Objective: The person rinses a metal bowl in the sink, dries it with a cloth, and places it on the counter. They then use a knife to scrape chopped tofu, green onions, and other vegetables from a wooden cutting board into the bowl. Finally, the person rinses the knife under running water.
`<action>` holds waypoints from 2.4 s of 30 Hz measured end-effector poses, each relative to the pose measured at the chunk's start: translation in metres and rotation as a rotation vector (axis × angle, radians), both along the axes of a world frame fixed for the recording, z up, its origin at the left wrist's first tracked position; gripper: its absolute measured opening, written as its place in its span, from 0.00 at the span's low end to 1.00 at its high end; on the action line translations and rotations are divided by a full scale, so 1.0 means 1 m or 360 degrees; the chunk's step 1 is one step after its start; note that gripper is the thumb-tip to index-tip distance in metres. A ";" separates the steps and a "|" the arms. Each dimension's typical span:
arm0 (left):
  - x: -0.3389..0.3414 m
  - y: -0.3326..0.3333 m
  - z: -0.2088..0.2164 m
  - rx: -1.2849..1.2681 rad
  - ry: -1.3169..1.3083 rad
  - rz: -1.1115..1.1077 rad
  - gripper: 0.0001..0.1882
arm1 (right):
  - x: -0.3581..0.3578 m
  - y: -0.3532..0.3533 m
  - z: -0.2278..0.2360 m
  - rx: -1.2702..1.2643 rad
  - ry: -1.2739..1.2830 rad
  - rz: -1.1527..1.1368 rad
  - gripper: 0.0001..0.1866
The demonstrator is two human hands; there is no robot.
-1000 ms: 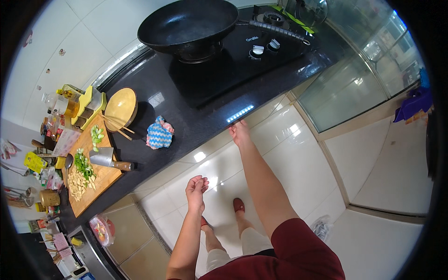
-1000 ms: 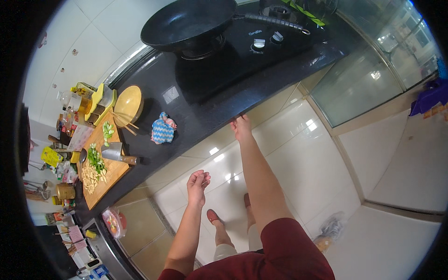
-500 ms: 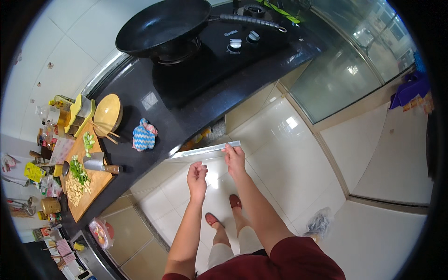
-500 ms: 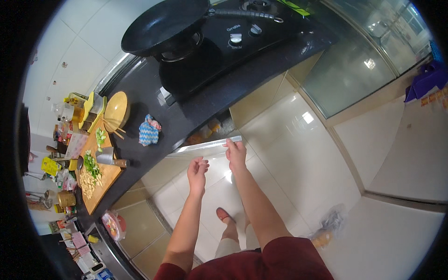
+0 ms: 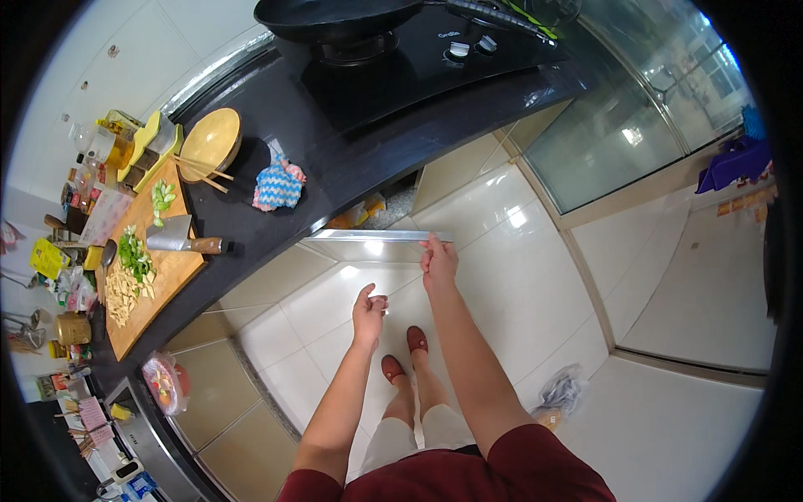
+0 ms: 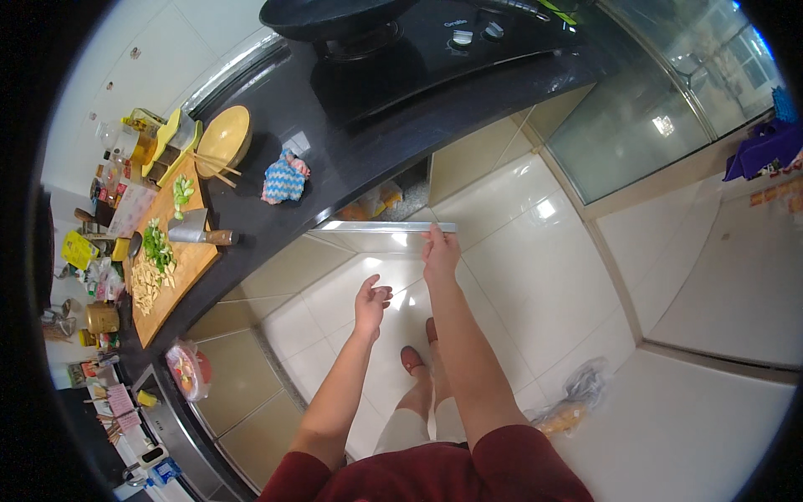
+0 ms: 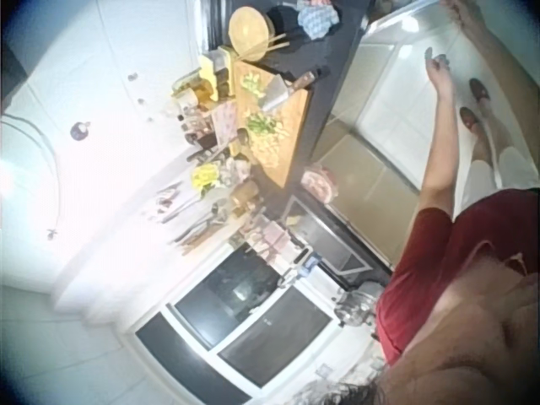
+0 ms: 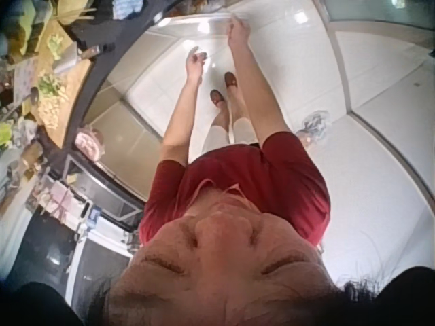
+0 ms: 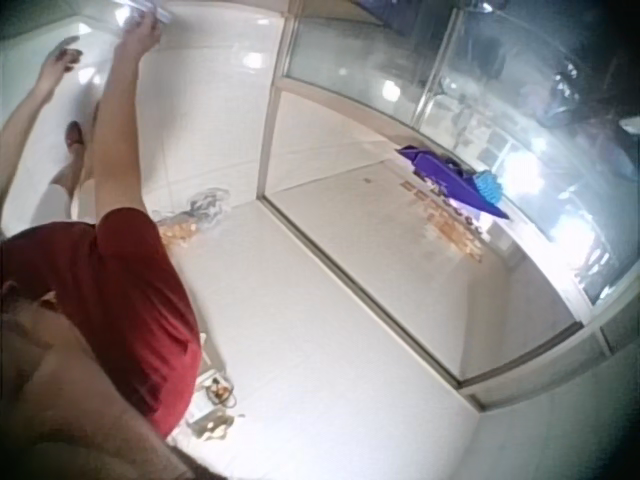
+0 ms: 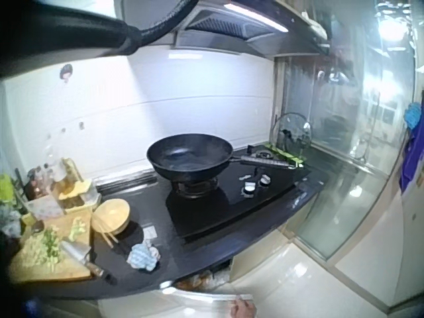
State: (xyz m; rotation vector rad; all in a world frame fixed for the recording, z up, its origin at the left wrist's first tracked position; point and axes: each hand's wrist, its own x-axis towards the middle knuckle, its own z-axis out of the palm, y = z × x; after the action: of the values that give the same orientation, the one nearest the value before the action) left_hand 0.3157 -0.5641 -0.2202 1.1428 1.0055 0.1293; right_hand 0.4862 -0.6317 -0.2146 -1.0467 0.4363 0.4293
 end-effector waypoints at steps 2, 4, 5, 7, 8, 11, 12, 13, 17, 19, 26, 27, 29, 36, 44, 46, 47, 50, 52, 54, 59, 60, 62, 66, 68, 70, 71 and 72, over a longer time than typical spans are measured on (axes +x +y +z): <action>0.007 0.007 -0.013 -0.0136 -0.0004 -0.0020 0.31 | -0.001 0.000 -0.002 -0.0024 -0.0025 -0.0042 0.08; 0.020 0.011 -0.029 -0.0259 0.0003 -0.0031 0.36 | -0.003 0.000 0.001 -0.0014 -0.0049 -0.0038 0.09; 0.027 0.012 -0.037 -0.0311 0.0016 -0.0040 0.38 | -0.004 -0.001 0.002 -0.0010 -0.0061 -0.0038 0.09; 0.042 0.015 -0.058 -0.0432 0.0004 -0.0040 0.44 | -0.010 -0.003 0.000 -0.0013 -0.0058 -0.0047 0.10; 0.049 0.015 -0.068 -0.0462 -0.0004 -0.0004 0.45 | -0.013 -0.005 -0.002 -0.0015 -0.0057 -0.0053 0.10; 0.068 0.019 -0.084 -0.0584 -0.0054 0.0131 0.48 | -0.024 -0.007 -0.003 -0.0061 -0.0055 -0.0022 0.10; 0.072 0.019 -0.080 -0.0573 -0.0083 0.0104 0.48 | -0.027 -0.008 -0.003 -0.0045 -0.0048 -0.0023 0.10; 0.075 0.019 -0.076 -0.0560 -0.0113 0.0079 0.48 | -0.029 -0.010 -0.004 -0.0028 -0.0041 -0.0023 0.10; 0.081 0.016 -0.065 -0.0627 -0.0160 0.0119 0.47 | -0.032 -0.013 -0.003 -0.0032 -0.0039 -0.0032 0.10; 0.082 0.014 -0.065 -0.0632 -0.0146 0.0165 0.47 | -0.035 -0.014 0.001 -0.0009 -0.0038 -0.0015 0.10; 0.082 0.006 -0.077 -0.0527 -0.0070 0.0164 0.38 | -0.042 -0.020 0.001 0.0024 0.0013 0.0031 0.10; 0.080 0.003 -0.076 -0.0469 -0.0045 0.0133 0.35 | -0.044 -0.021 0.001 0.0018 0.0039 0.0023 0.10; 0.071 0.004 -0.081 -0.0403 0.0064 0.0008 0.26 | -0.047 -0.021 0.000 0.0006 0.0088 0.0005 0.10; 0.077 -0.004 0.003 0.0352 -0.0007 0.0843 0.38 | -0.076 -0.030 0.018 0.0045 0.0320 0.0015 0.11; 0.054 -0.013 -0.003 0.0941 0.0365 0.0774 0.47 | -0.136 -0.080 0.024 0.0134 0.0608 0.0860 0.13; 0.036 -0.011 -0.003 0.0940 0.0382 0.0753 0.48 | -0.150 -0.105 0.028 0.0108 0.0592 0.1122 0.14; 0.026 -0.011 0.003 0.0908 0.0345 0.0745 0.48 | -0.153 -0.115 0.029 0.0093 0.0583 0.1248 0.14; -0.003 -0.014 0.023 0.0873 0.0419 0.0799 0.48 | -0.148 -0.136 0.021 -0.0013 0.0743 0.1204 0.16; -0.030 -0.009 0.017 0.1041 0.0601 0.0802 0.49 | -0.132 -0.143 0.014 -0.0021 0.0690 0.1140 0.16; -0.043 -0.005 0.024 0.1130 0.0623 0.0810 0.50 | -0.115 -0.145 0.000 -0.0146 0.0699 0.1025 0.15; -0.060 0.004 0.040 0.1232 0.0714 0.0738 0.49 | -0.078 -0.137 0.004 -0.0060 0.0637 0.0952 0.14; -0.061 0.004 0.038 0.1394 0.0710 0.0744 0.49 | -0.072 -0.137 0.007 -0.0042 0.0602 0.0964 0.13; -0.062 0.002 0.028 0.1718 0.0694 0.0751 0.49 | -0.064 -0.138 0.005 -0.0012 0.0580 0.0952 0.13; -0.017 -0.032 0.060 0.2400 0.0706 0.0362 0.42 | -0.044 -0.141 0.007 -0.0028 0.0464 0.0975 0.13; 0.010 -0.045 0.053 0.2223 0.0555 0.0242 0.33 | -0.031 -0.137 0.007 -0.0020 0.0352 0.0996 0.12; 0.035 -0.060 0.032 0.2110 0.0457 0.0122 0.27 | -0.016 -0.132 0.005 -0.0015 0.0213 0.1032 0.12; 0.046 -0.066 0.027 0.2038 0.0371 0.0091 0.24 | -0.010 -0.129 0.004 -0.0014 0.0165 0.1029 0.12; 0.061 -0.070 0.022 0.1962 0.0281 0.0057 0.21 | -0.002 -0.125 0.002 -0.0017 0.0116 0.1022 0.11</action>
State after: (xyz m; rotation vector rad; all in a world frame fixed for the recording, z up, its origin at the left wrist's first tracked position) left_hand 0.3763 -0.6342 -0.1977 2.2726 1.1014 0.7619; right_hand 0.4844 -0.7569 -0.2125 -1.1739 0.1551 1.0383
